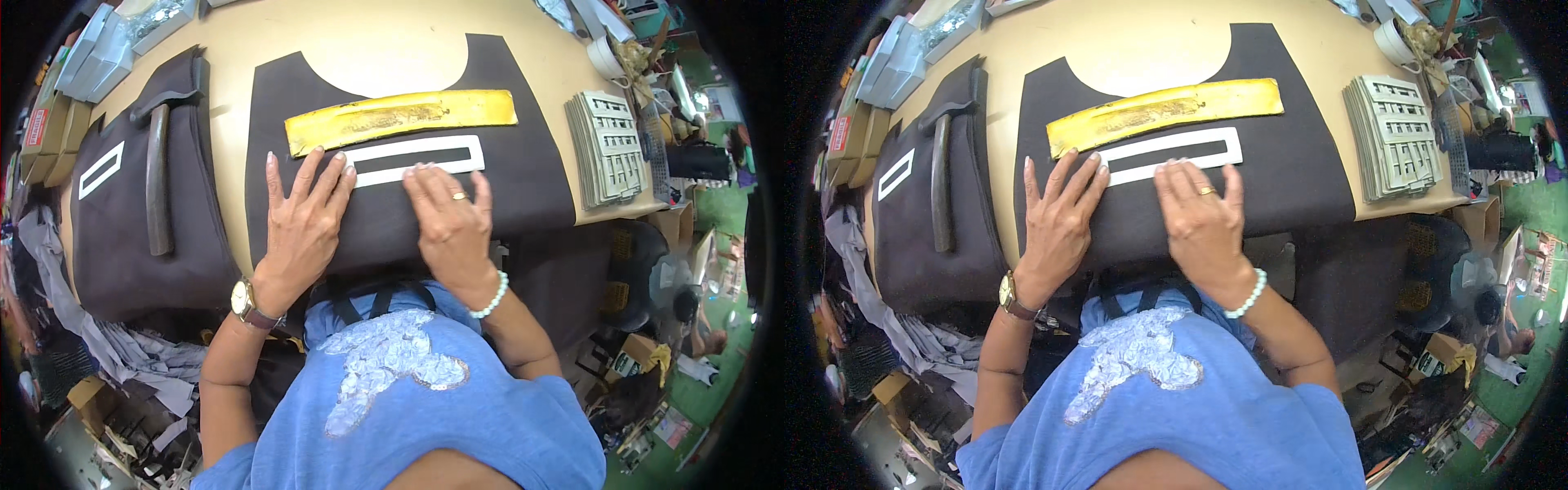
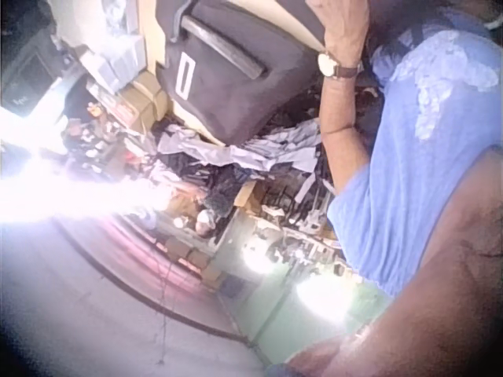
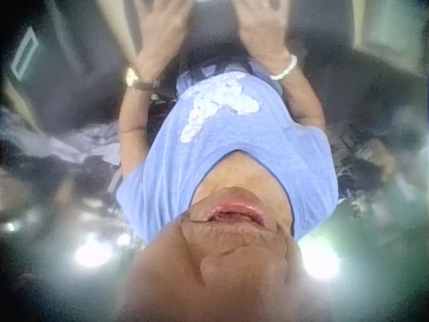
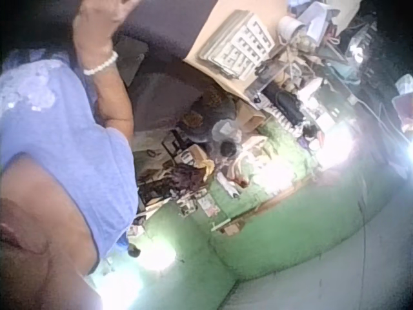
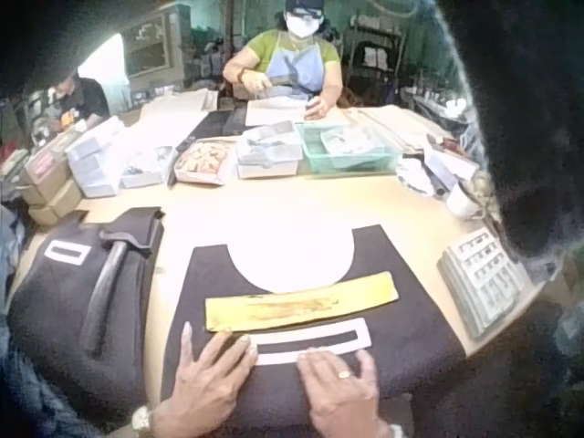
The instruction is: The person positions a yellow reinforcement strip onto a large brown leather piece and presses it down by hand, then repeats the process on multiple similar leather pieces, using a hammer to tap down some areas.
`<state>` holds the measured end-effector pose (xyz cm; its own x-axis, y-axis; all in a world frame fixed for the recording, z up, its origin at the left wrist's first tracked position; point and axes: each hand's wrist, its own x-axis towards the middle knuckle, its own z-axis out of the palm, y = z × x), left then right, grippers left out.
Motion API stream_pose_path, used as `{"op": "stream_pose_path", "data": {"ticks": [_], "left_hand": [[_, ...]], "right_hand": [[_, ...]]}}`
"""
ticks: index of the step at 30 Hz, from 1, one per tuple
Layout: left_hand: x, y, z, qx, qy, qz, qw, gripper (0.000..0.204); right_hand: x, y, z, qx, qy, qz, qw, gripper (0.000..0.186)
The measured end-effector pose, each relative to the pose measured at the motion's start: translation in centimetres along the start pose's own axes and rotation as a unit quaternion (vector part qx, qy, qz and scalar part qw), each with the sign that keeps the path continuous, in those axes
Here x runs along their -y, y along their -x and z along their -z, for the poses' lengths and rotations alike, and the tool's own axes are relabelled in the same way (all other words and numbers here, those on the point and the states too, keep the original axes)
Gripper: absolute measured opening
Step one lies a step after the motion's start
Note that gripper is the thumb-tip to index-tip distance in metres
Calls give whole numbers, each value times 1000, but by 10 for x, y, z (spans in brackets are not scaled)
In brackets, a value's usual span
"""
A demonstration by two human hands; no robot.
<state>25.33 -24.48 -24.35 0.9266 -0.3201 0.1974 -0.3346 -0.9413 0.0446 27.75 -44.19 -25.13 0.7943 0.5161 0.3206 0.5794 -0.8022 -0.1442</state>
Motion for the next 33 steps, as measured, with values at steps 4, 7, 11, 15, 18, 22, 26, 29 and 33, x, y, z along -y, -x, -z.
{"op": "stream_pose_path", "data": {"ticks": [4,7,11,15,18,22,26,29,33], "left_hand": [[-1,0,-1,6,-30,-19,999,40],[-4,1,2,1,-53,-22,998,38],[-3,6,5,-6,-88,-25,996,35],[4,6,11,-29,-76,29,996,28],[16,12,8,-66,-47,121,989,26],[6,10,1,-123,48,228,965,37],[-3,14,-15,-92,76,266,957,46],[-3,16,-17,-89,82,273,954,46],[-1,17,-17,-52,68,276,958,48]], "right_hand": [[-31,8,15,12,32,-46,998,33],[-52,14,17,-7,90,-57,994,32],[-61,9,20,-18,141,-49,989,29],[-85,-3,30,-2,216,-94,972,21],[-105,-24,36,-16,224,-118,967,21],[-75,-52,20,15,24,21,999,26],[-65,-68,3,33,19,58,998,31],[-55,-87,10,-52,-24,48,997,32],[-54,-115,7,-140,-83,41,986,44]]}}
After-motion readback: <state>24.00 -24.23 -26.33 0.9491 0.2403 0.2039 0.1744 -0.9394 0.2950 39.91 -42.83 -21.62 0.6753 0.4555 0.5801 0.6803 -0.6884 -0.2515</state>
